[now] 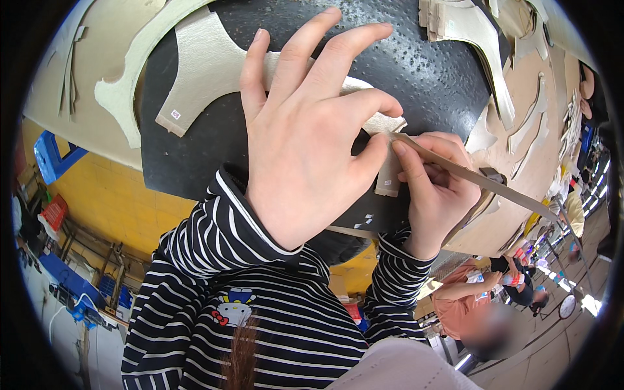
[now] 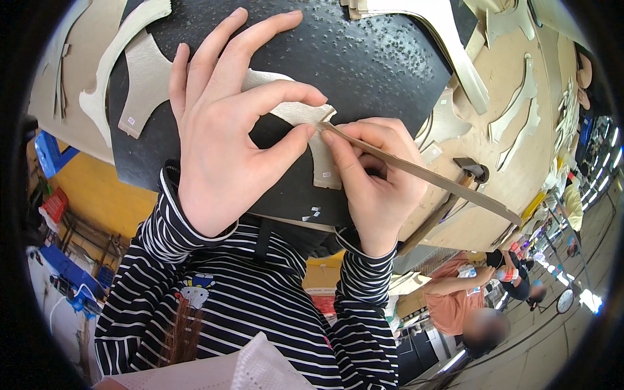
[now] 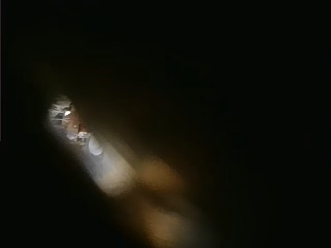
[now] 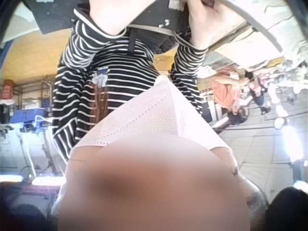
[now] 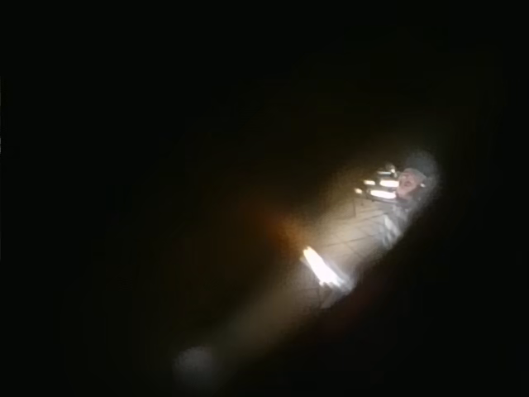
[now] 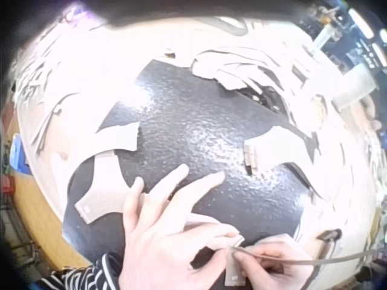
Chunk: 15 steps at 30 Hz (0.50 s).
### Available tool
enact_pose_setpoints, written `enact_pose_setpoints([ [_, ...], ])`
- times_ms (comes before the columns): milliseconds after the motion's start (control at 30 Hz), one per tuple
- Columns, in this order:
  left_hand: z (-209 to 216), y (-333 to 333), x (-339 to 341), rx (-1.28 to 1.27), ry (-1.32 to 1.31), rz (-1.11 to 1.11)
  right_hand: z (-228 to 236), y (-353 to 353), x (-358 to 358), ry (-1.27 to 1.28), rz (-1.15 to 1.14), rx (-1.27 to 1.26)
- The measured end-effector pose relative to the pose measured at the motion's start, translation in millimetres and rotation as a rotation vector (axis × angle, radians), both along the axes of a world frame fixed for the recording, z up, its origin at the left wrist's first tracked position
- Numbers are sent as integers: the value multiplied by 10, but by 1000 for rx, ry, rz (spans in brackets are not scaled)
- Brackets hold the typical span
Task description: The person repeatedly smooths the edges of light-colored leather pieces using a metal file on a black work surface. They pick up each piece, file its edges, and place it back on the table, continuing this process throughout the clip.
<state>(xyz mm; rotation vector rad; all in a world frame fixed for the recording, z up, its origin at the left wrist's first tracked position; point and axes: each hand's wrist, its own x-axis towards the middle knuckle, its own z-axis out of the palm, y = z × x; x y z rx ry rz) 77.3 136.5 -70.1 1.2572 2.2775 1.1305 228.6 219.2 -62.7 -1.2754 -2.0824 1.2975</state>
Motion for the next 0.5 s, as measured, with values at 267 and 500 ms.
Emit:
enact_pose_setpoints([
  [267,4,1,1,-11,7,4,-36,5,16,42,27,62],
  [500,5,6,-3,-18,9,1,-67,9,44,47,60,127],
])
